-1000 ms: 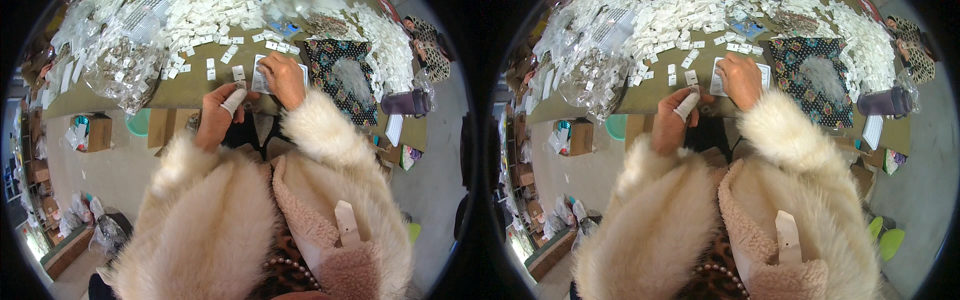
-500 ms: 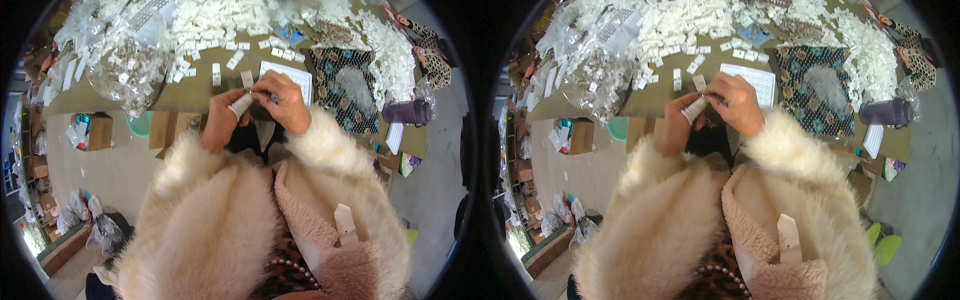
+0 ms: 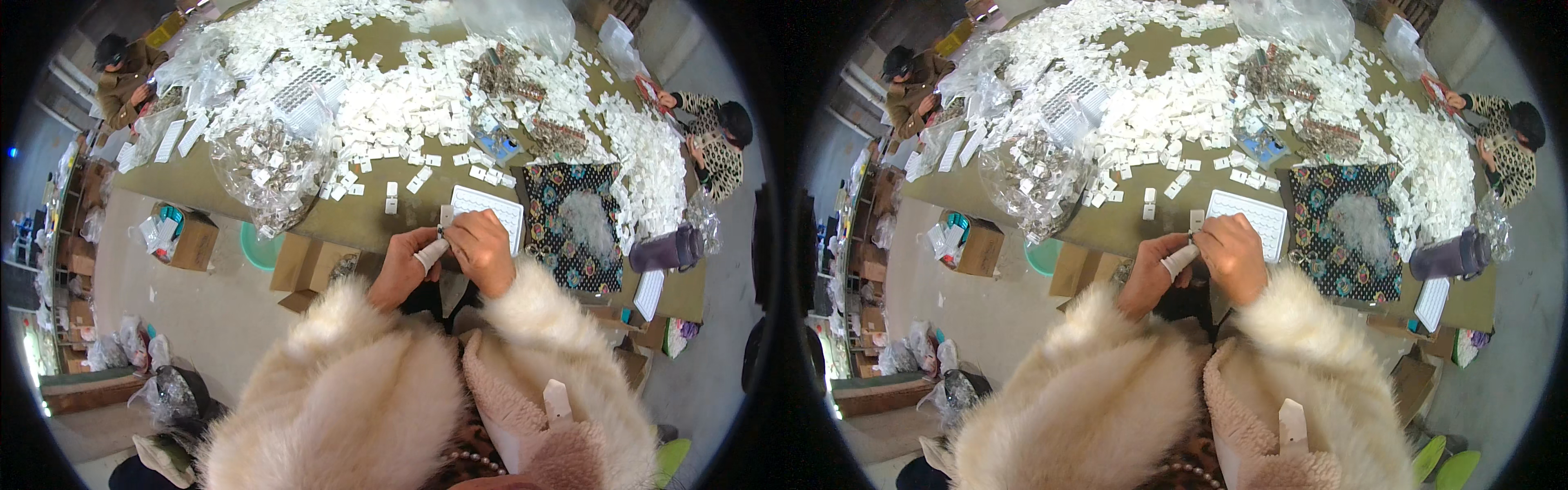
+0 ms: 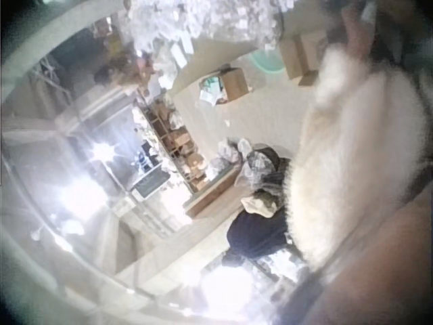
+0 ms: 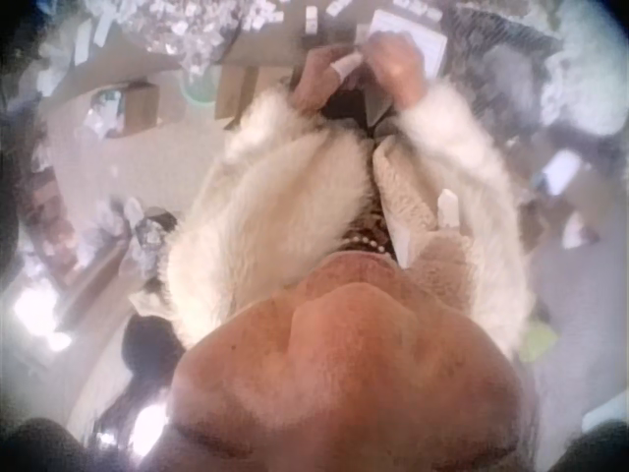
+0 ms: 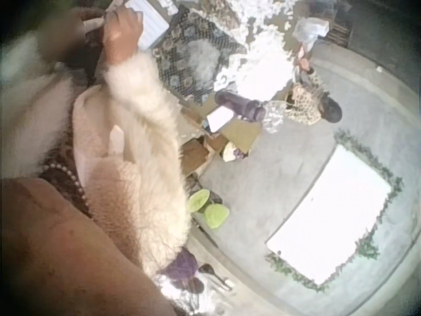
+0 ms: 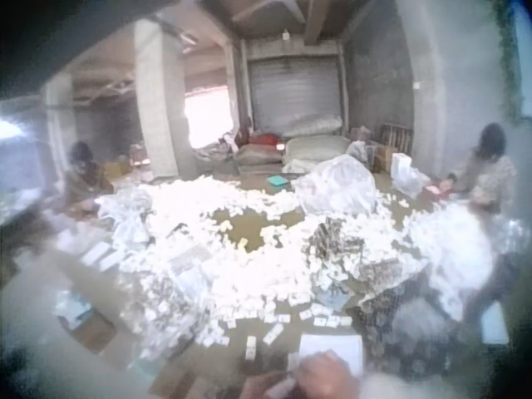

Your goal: The person assembles small electronic components by inserting a battery into a white plastic housing, attaching a metal contact, and testing the unit with a light. The person repeats this process for multiple units, placing finished items on a tray.

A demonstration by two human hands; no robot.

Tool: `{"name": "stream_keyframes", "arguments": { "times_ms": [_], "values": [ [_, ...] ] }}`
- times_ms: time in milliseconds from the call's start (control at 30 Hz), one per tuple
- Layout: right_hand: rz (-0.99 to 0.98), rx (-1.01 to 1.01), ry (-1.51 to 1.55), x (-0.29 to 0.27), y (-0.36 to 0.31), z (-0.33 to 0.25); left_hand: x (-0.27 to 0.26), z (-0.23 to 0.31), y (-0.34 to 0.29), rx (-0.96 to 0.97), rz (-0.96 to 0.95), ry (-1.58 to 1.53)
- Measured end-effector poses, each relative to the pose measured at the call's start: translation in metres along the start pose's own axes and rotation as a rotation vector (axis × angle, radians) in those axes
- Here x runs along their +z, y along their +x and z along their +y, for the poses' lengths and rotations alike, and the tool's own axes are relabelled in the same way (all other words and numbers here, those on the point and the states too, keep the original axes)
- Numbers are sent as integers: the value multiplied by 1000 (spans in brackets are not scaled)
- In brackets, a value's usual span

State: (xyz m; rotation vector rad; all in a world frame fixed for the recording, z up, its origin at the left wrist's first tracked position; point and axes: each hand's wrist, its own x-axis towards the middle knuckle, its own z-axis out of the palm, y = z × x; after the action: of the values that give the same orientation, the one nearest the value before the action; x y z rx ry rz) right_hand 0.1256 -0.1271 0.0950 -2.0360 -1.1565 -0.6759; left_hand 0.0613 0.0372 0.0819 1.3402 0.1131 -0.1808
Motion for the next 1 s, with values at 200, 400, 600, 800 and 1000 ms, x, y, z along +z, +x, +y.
{"name": "stream_keyframes", "arguments": {
  "times_ms": [200, 400, 600, 800, 1000],
  "values": [
    [-116, 126, 111, -7, -7, 1, -1, 4, 2, 11, 1, -56],
    [-287, 266, 381, -21, 4, 19, -15, -9, 16, 187, 31, 157],
    [-204, 366, -374, -40, 41, 122, -30, -36, 46, 606, 336, 772],
    [-549, 666, -570, -10, 59, 186, -34, -47, 53, 862, 337, 953],
    [-521, 916, -327, -5, 58, 223, -36, -43, 49, 806, 276, 1002]
  ]
}}
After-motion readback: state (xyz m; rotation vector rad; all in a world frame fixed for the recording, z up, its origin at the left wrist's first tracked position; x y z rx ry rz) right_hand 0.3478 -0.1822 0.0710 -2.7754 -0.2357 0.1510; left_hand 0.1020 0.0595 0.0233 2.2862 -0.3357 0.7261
